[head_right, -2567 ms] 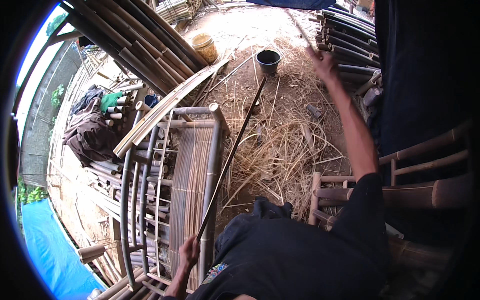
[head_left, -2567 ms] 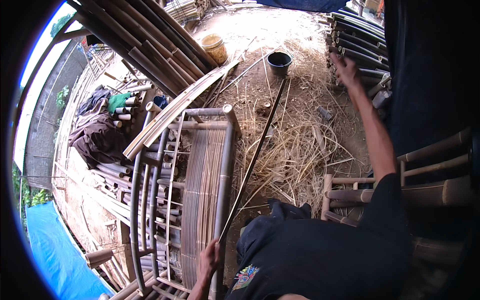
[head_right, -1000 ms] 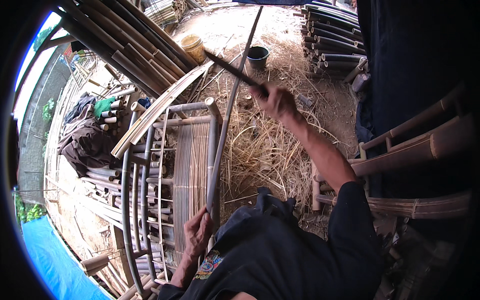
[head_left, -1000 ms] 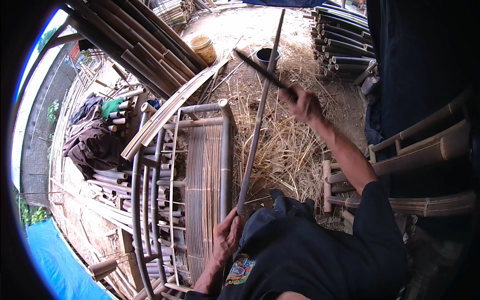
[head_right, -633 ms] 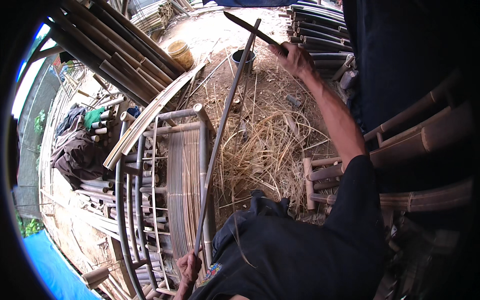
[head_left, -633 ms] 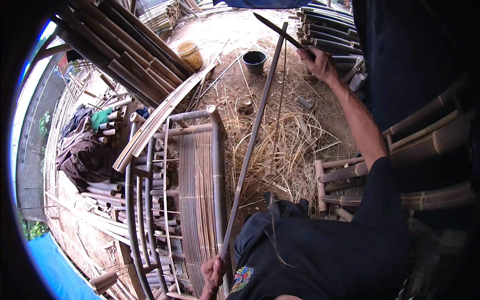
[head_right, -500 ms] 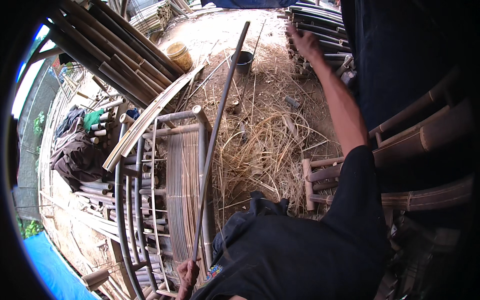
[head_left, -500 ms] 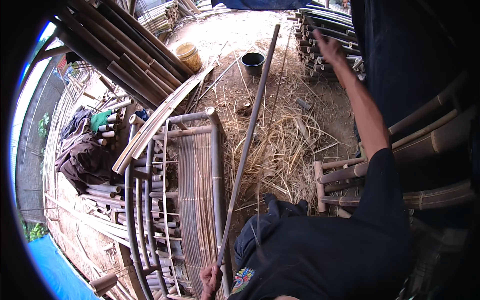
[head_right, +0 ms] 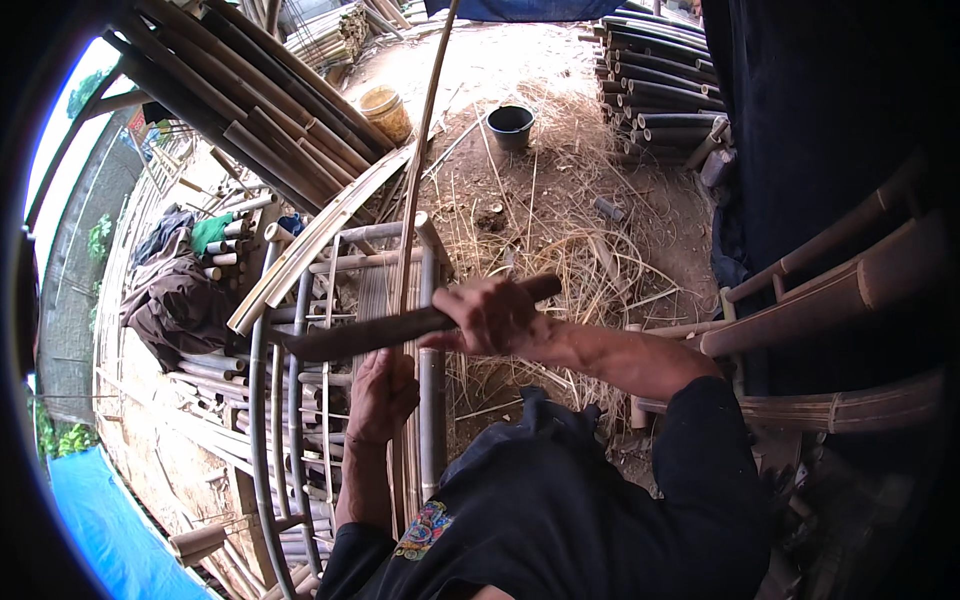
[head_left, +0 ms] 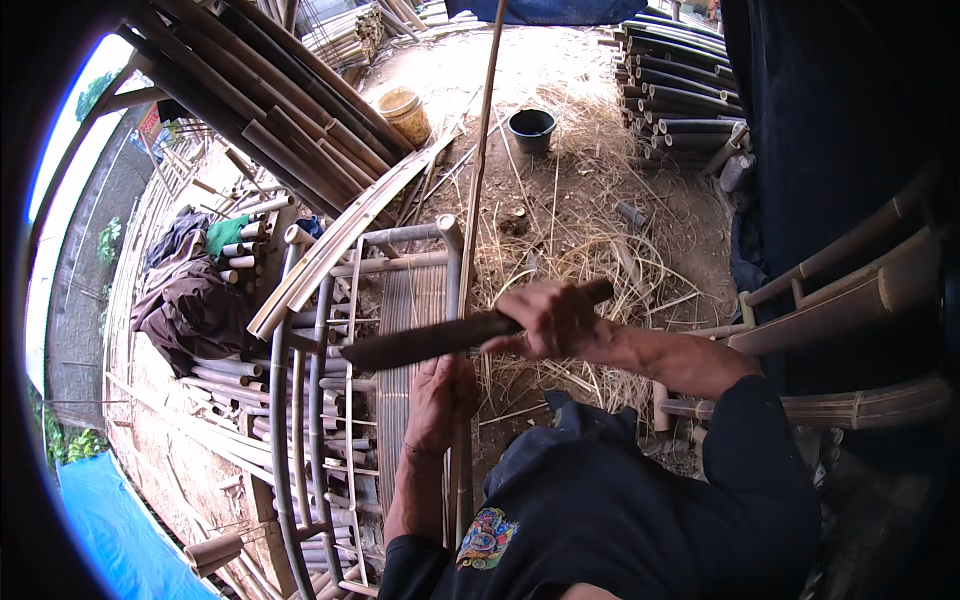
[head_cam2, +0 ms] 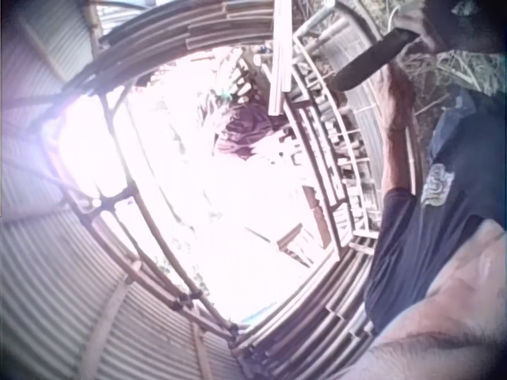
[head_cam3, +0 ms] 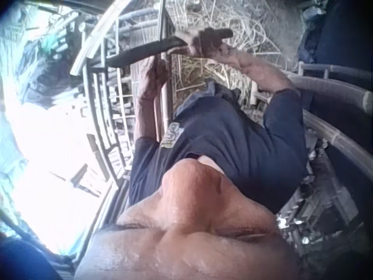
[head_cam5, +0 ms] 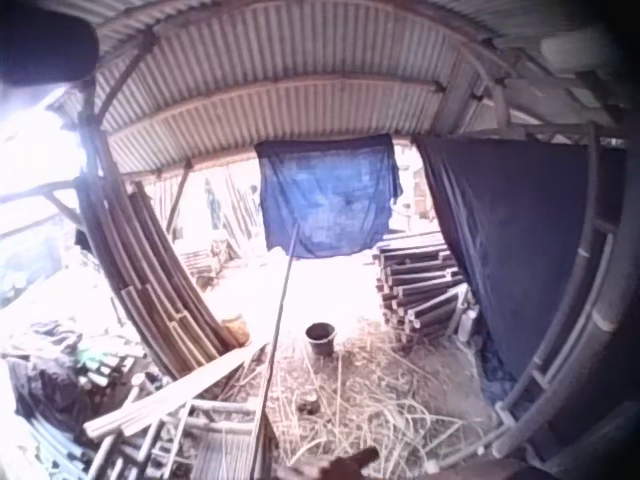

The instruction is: The person uses a large knife to split long bamboo strips into thinner pieces. They hold the bamboo against a frame and strike it with the knife to separate the layers, then arrange the resulting strips on the frame.

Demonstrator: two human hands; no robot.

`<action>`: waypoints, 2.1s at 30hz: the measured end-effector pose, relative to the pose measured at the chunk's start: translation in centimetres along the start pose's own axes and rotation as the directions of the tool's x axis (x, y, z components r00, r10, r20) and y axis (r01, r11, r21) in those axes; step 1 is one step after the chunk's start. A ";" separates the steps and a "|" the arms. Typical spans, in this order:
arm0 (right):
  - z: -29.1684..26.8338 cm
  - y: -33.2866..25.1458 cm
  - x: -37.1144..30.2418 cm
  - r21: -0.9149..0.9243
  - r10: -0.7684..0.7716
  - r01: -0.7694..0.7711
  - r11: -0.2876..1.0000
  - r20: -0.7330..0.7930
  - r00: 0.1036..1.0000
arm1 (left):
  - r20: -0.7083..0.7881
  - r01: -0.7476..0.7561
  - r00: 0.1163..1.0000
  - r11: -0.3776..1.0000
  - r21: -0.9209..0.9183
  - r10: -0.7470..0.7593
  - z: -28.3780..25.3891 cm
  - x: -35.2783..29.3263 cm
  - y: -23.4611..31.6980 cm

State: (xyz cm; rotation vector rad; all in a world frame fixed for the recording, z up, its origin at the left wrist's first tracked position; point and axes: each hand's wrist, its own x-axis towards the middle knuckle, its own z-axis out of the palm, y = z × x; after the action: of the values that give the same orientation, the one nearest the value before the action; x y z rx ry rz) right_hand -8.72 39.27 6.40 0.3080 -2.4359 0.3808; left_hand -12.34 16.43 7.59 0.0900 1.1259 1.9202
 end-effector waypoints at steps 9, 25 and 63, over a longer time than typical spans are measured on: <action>-1.5 -0.7 -0.2 0.196 0.005 -0.021 0.980 0.082 0.997 | -0.033 0.020 0.999 0.998 0.059 -0.018 0.1 -3.5 -1.2; -6.9 15.1 2.6 -0.107 0.630 -0.624 0.774 0.046 0.775 | -0.040 0.168 0.986 0.976 0.136 -0.164 -3.5 -12.6 -6.2; -1.2 3.3 -2.1 0.004 -0.083 0.084 0.996 -0.107 0.991 | -0.111 -0.069 0.986 0.918 0.391 0.121 2.4 -3.0 -3.3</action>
State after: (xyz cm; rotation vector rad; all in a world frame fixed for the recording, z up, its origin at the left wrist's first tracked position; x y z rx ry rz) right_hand -7.43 43.03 5.34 0.3818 -2.3096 0.3615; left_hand -7.31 16.54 7.57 0.2397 1.6094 1.7825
